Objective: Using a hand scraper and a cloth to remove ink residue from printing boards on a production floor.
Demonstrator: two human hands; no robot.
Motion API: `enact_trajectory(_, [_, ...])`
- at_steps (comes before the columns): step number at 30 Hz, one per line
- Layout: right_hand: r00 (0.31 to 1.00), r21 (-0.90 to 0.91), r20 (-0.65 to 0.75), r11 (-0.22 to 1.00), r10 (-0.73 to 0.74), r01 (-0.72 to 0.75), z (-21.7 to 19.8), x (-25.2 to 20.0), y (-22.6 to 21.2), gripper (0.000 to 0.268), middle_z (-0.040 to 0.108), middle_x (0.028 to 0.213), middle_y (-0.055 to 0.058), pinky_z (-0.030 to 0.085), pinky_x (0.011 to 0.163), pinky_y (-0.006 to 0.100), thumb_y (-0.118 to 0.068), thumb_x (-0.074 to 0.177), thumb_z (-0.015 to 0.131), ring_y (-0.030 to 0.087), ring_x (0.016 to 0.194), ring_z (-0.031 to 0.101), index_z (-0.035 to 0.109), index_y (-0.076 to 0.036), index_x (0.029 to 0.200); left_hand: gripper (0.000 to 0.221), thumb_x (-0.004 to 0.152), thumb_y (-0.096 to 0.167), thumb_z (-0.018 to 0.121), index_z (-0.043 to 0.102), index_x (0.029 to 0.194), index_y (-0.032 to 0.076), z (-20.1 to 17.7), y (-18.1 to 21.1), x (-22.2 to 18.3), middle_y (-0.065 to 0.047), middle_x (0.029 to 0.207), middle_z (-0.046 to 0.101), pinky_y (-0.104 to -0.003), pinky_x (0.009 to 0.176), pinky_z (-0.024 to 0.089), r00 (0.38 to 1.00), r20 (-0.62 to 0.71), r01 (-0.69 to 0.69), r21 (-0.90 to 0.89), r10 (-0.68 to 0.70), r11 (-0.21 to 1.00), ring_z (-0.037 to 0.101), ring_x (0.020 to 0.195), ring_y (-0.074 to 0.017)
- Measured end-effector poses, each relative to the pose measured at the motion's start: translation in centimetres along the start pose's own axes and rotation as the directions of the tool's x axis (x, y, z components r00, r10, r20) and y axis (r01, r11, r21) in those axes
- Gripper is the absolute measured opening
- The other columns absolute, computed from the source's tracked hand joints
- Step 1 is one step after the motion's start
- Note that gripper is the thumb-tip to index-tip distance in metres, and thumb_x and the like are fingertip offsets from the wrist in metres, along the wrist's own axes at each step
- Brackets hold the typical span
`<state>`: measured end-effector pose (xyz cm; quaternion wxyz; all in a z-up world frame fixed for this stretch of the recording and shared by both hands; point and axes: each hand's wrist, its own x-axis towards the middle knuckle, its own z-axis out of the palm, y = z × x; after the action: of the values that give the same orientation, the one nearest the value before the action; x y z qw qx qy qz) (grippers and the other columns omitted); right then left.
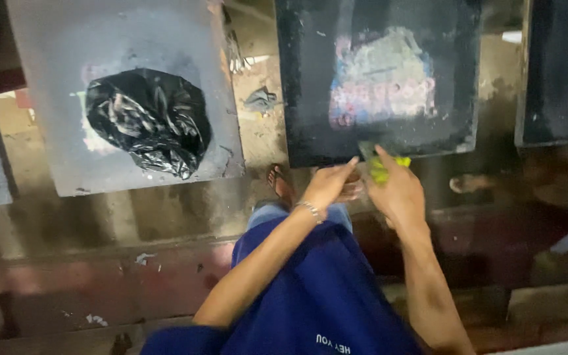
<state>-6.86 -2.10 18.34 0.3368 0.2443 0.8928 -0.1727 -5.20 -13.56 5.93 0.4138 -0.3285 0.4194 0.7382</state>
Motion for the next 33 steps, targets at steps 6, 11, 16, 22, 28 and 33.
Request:
enact_trajectory(6, [0.989,-0.137,0.033,0.981,0.144,-0.138,3.3,3.9,0.0,0.059,0.073,0.117,0.019,0.056,0.096,0.05,-0.055,0.09,0.05,0.039,0.113,0.069,0.045,-0.055,0.149,0.05,0.086,0.045,0.081,0.074,0.104,-0.001,2.4,-2.6,3.0,-0.026,0.098,0.069,-0.048,0.058,0.064,0.973,-0.229,0.025,-0.061,-0.039,0.998,0.072,0.079,-0.0371])
enact_trajectory(11, [0.975,-0.14,0.09,0.972,0.203,-0.19,1.5,4.0,-1.8,0.061,0.073,0.111,0.023,0.058,0.091,0.053,-0.046,0.091,0.053,0.045,0.107,0.07,0.045,-0.051,0.151,0.037,0.09,0.036,0.078,0.077,0.098,0.0,3.1,-3.2,3.4,-0.022,0.095,0.069,-0.044,0.054,0.064,0.949,-0.299,0.071,-0.111,-0.101,0.991,0.07,0.077,-0.033])
enact_trajectory(16, [0.943,-0.165,0.193,0.956,0.271,-0.241,-0.1,4.4,-2.6,0.061,0.073,0.116,0.023,0.056,0.097,0.052,-0.05,0.092,0.049,0.044,0.112,0.068,0.04,-0.056,0.152,0.027,0.091,0.028,0.076,0.078,0.086,0.002,4.7,-0.9,1.3,-0.016,0.072,0.066,-0.036,0.05,0.063,0.913,-0.372,0.13,-0.124,-0.168,0.984,0.068,0.064,-0.0274])
enact_trajectory(22, [0.963,-0.159,0.184,0.973,0.196,-0.168,-2.7,6.5,-5.0,0.062,0.071,0.119,0.026,0.057,0.097,0.054,-0.034,0.094,0.051,0.046,0.112,0.068,0.044,-0.042,0.155,0.052,0.09,0.045,0.074,0.074,0.114,-0.001,6.6,5.1,0.4,-0.024,0.114,0.072,-0.05,0.088,0.055,0.92,-0.375,0.142,0.061,-0.11,0.988,0.065,0.114,-0.0314])
enact_trajectory(28, [0.953,-0.165,0.242,0.976,0.182,-0.145,-6.1,10.9,-7.0,0.073,0.073,0.117,0.022,0.056,0.098,0.05,-0.033,0.09,0.055,0.042,0.114,0.069,0.033,-0.05,0.158,0.058,0.085,0.039,0.079,0.069,0.124,-0.002,9.1,10.8,2.7,-0.023,0.133,0.06,-0.044,0.077,0.063,0.876,-0.401,0.241,-0.122,-0.27,0.963,0.062,0.113,-0.0329])
enact_trajectory(33, [0.972,-0.077,0.175,0.986,0.159,-0.147,-7.6,13.0,-7.0,0.066,0.072,0.115,0.024,0.055,0.095,0.055,-0.038,0.092,0.055,0.047,0.111,0.067,0.041,-0.046,0.156,0.034,0.088,0.036,0.079,0.078,0.101,0.004,10.2,9.3,6.9,-0.018,0.104,0.072,-0.037,0.064,0.059,0.889,-0.438,0.105,-0.092,-0.135,0.99,0.066,0.098,-0.0256])
